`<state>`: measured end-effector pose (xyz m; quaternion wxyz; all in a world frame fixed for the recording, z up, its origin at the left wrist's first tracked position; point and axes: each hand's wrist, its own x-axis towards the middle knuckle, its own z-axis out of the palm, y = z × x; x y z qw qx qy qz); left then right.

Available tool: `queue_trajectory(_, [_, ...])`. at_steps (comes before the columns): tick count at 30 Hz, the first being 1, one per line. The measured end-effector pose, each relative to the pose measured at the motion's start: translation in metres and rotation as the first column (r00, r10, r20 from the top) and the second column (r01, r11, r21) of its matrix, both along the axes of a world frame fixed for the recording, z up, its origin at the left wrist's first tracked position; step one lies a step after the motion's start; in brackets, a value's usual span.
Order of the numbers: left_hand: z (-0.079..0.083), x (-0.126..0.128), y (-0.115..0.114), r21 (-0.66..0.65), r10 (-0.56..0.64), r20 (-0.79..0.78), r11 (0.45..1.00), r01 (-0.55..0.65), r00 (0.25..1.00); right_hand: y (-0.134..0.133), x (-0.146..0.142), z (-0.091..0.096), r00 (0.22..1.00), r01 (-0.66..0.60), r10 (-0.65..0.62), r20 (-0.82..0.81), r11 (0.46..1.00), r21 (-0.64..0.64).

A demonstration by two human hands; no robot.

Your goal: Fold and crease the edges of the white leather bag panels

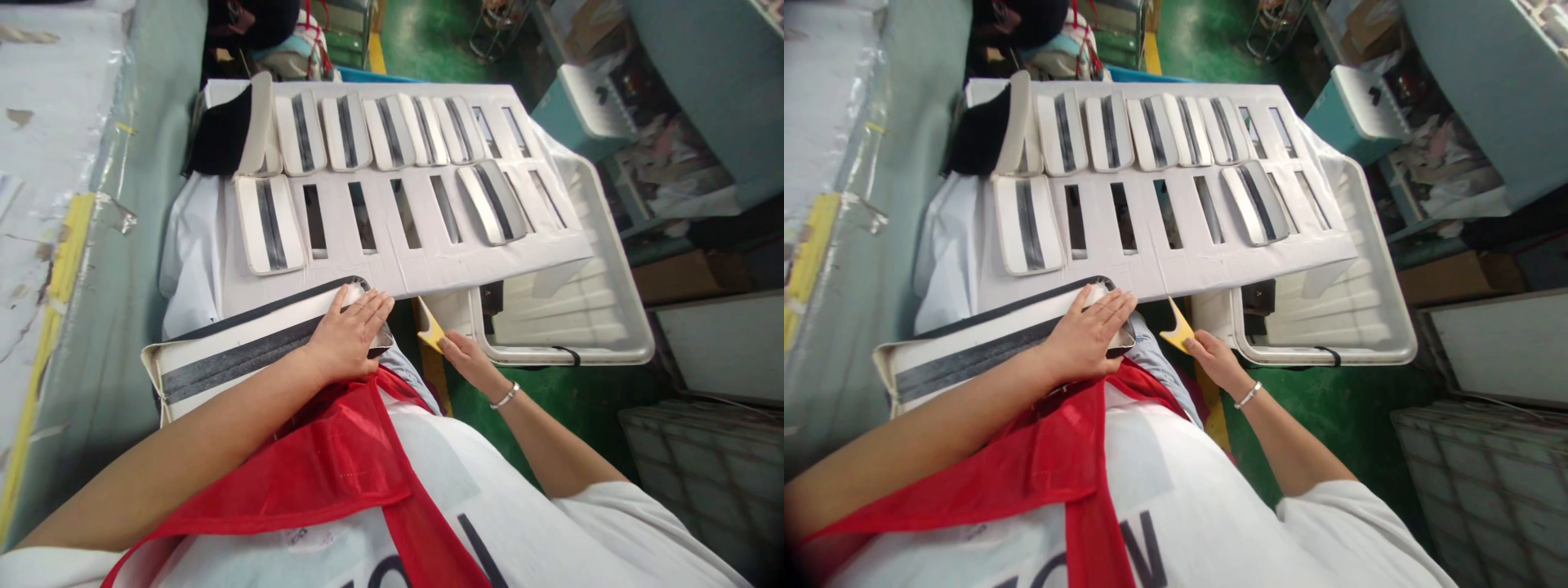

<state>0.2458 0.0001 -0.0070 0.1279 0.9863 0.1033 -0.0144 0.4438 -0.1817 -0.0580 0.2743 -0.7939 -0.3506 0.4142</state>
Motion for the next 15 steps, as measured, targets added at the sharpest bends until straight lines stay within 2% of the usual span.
queue_trajectory(2, [-0.001,-0.004,-0.006,0.026,0.063,0.020,0.998,-0.064,0.998,0.002,0.007,0.020,0.962,-0.193,0.195,0.189,0.981,-0.031])
queue_trajectory(3, [-0.002,-0.007,-0.008,0.037,0.094,0.032,0.995,-0.095,0.995,0.008,0.008,0.030,0.905,-0.302,0.309,0.291,0.951,-0.068])
queue_trajectory(5, [-0.002,-0.012,-0.014,0.056,0.150,0.058,0.987,-0.153,0.987,0.027,0.006,0.045,0.746,-0.506,0.516,0.421,0.850,-0.144])
queue_trajectory(7, [-0.003,-0.016,-0.019,0.072,0.200,0.086,0.976,-0.206,0.976,0.047,0.002,0.056,0.635,-0.642,0.643,0.427,0.747,-0.171])
queue_trajectory(8, [-0.003,-0.019,-0.022,0.079,0.220,0.099,0.970,-0.228,0.971,0.056,0.001,0.060,0.605,-0.688,0.689,0.399,0.705,-0.173])
queue_trajectory(10, [-0.004,-0.023,-0.025,0.088,0.248,0.119,0.962,-0.259,0.961,0.069,0.000,0.065,0.600,-0.741,0.752,0.273,0.651,-0.165])
queue_trajectory(12, [-0.006,-0.026,-0.028,0.093,0.252,0.131,0.960,-0.265,0.959,0.076,0.002,0.067,0.634,-0.758,0.770,0.070,0.637,-0.142])
queue_trajectory(15, [-0.008,-0.029,-0.029,0.098,0.242,0.142,0.961,-0.257,0.960,0.082,0.006,0.066,0.653,-0.752,0.718,-0.239,0.652,-0.098])
